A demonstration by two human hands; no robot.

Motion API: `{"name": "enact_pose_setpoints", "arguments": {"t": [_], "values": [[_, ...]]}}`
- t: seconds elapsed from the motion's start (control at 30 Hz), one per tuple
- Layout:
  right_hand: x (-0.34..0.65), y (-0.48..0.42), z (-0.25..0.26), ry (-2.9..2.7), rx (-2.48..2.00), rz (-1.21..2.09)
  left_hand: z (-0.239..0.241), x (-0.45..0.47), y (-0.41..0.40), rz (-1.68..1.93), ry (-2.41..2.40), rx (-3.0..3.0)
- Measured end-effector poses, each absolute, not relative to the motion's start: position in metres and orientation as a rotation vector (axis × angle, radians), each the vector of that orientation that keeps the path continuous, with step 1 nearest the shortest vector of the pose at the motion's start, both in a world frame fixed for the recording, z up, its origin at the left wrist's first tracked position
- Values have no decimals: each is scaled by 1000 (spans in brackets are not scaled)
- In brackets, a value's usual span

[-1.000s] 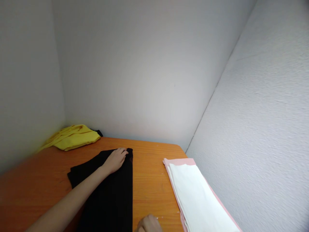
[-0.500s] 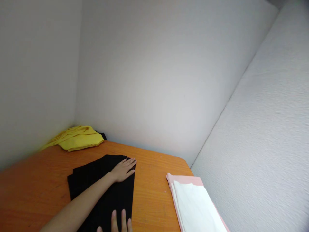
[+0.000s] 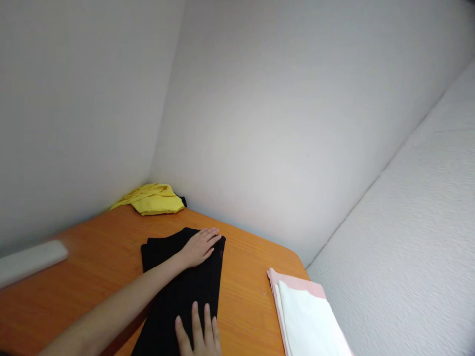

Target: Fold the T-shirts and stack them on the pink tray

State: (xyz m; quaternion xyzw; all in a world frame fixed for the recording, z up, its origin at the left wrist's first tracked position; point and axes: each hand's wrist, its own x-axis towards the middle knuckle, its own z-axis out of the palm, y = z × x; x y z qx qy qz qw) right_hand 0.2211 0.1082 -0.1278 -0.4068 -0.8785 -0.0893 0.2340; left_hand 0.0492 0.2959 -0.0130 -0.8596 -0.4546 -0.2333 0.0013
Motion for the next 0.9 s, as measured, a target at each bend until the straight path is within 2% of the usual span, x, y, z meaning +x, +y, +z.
{"name": "enact_pose_setpoints", "arguments": {"t": [0.17, 0.27, 0.4, 0.6, 0.7, 0.9], "values": [[221, 88, -60, -2509, -1242, 191, -10, -40, 289, -698, -2018, -2285], [211, 101, -10, -2548, -1304, 454, -20, -80, 281, -588, -2168, -2222], [180, 156, 30, -2563, -1328, 511, -32, -94, 268, -526, -2208, -2166], [137, 226, 7, -2465, -1440, 467, -22, -94, 258, -542, -2235, -2125], [128, 234, -18, -2468, -1456, 464, -14, -100, 258, -623, -2198, -2151], [126, 230, -44, -2417, -1403, 208, -25, -118, 264, -733, -2355, -2210]]}}
